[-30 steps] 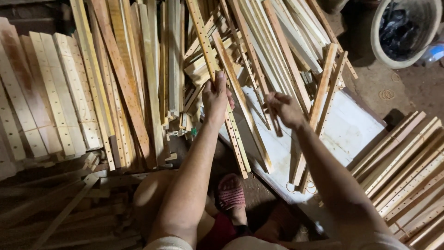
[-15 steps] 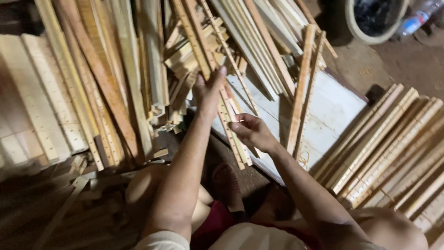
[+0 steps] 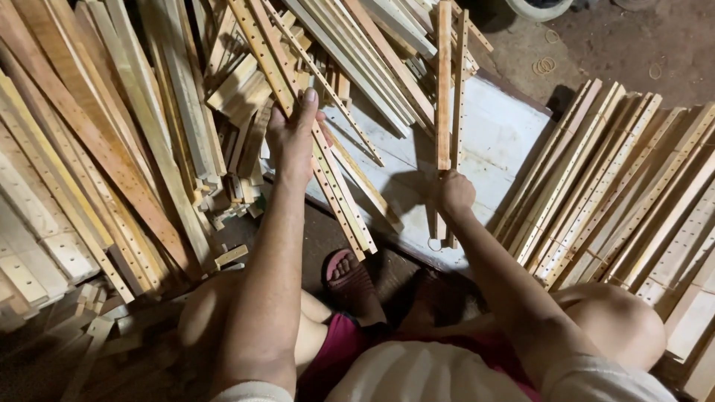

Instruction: The person sits on the floor and sorts long wooden slats with pre-drilled holes, picking them up from a pile, aligning them, and stacking them into neat bundles. The person occasionally uses rubber bands to secure the bundles.

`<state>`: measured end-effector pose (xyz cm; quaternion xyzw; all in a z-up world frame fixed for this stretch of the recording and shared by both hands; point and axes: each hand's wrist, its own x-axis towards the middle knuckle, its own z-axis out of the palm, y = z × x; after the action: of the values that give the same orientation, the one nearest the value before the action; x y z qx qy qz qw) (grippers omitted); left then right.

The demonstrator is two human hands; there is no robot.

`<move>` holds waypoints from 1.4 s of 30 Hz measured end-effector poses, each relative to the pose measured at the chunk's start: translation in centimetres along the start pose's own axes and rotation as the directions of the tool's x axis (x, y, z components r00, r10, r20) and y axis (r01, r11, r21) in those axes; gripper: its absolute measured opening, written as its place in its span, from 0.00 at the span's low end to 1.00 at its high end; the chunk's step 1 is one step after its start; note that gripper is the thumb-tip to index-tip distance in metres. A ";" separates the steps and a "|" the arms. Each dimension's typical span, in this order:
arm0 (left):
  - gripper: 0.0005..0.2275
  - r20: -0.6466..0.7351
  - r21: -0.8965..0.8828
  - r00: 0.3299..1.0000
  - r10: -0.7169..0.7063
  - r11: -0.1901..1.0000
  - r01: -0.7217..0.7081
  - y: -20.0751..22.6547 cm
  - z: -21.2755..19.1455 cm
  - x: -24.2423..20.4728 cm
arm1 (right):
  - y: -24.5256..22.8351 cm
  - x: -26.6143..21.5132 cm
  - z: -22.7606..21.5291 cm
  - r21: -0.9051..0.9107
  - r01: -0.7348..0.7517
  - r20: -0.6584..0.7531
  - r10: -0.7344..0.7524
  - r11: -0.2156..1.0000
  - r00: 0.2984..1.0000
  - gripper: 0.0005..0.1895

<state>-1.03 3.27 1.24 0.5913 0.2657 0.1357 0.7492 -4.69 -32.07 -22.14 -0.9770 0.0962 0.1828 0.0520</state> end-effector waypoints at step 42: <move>0.25 0.253 -0.139 0.951 -0.176 0.967 0.216 -8.7 3.6 -0.5 | -12.9 -14.9 -16.4 0.959 0.283 -0.282 -0.047 0.017 0.958 0.20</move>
<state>-0.41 -2.26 -6.42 0.5100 0.2191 0.0098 0.8317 -9.94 -19.18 -0.63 -0.6825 0.0849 -0.0265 0.7254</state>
